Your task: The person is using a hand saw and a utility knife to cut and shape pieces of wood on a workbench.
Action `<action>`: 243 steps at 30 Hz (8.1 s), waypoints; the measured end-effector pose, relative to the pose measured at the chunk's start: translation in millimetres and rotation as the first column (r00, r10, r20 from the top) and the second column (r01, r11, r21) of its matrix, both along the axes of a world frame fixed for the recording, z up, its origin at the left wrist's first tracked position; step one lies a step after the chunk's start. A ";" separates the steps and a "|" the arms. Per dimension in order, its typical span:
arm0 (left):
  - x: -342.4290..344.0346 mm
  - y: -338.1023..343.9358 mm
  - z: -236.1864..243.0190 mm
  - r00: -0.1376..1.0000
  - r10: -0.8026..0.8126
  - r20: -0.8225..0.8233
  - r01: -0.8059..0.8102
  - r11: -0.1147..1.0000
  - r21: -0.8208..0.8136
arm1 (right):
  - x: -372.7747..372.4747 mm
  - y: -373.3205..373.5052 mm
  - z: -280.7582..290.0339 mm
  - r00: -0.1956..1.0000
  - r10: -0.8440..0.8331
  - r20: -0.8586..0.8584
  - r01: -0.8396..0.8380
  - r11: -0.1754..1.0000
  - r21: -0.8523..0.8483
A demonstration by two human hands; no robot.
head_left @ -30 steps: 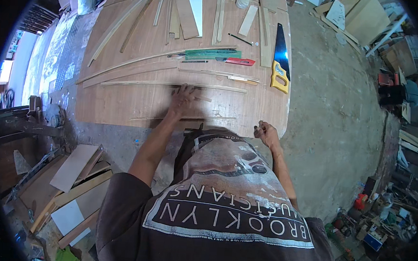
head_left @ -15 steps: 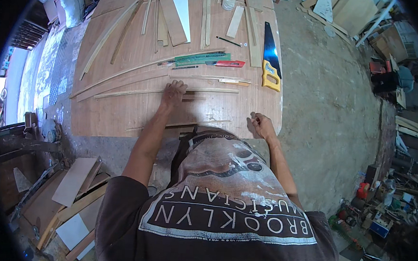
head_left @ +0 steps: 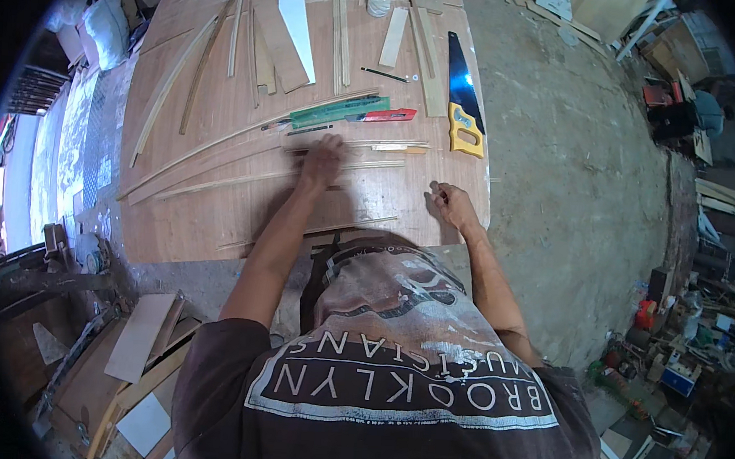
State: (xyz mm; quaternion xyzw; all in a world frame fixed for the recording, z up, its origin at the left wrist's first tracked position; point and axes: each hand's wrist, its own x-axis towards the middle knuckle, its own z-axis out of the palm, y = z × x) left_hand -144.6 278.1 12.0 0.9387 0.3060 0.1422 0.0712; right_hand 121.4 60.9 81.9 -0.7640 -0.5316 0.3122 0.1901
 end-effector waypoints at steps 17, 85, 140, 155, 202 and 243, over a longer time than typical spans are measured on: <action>69.1 -12.6 2.0 0.958 0.088 0.274 0.056 0.876 -0.479 | 15.4 -50.7 0.4 0.971 -0.168 -0.172 0.160 0.985 -0.061; 121.2 -114.8 78.3 0.623 0.732 0.275 0.481 -0.080 -0.873 | -9.0 -17.2 47.3 0.852 -0.221 -0.474 0.357 0.909 0.217; 58.4 29.3 26.0 0.975 0.221 0.009 -0.219 0.971 -0.093 | 15.2 37.2 -65.4 0.983 -0.129 -0.130 0.140 0.987 0.081; 59.2 18.7 32.4 0.949 0.304 0.078 -0.269 0.915 -0.302 | 14.9 44.1 -27.4 0.989 0.147 -0.006 -0.146 0.986 0.083; -36.7 -105.0 56.1 0.834 0.527 0.167 0.131 0.105 -0.986 | -135.9 60.4 9.6 0.513 -0.199 -0.835 0.347 0.938 -0.011; 78.3 -100.7 62.5 0.451 0.892 -0.024 -0.704 0.339 -0.624 | 105.0 326.2 -38.3 0.996 0.064 0.057 -0.071 0.990 0.120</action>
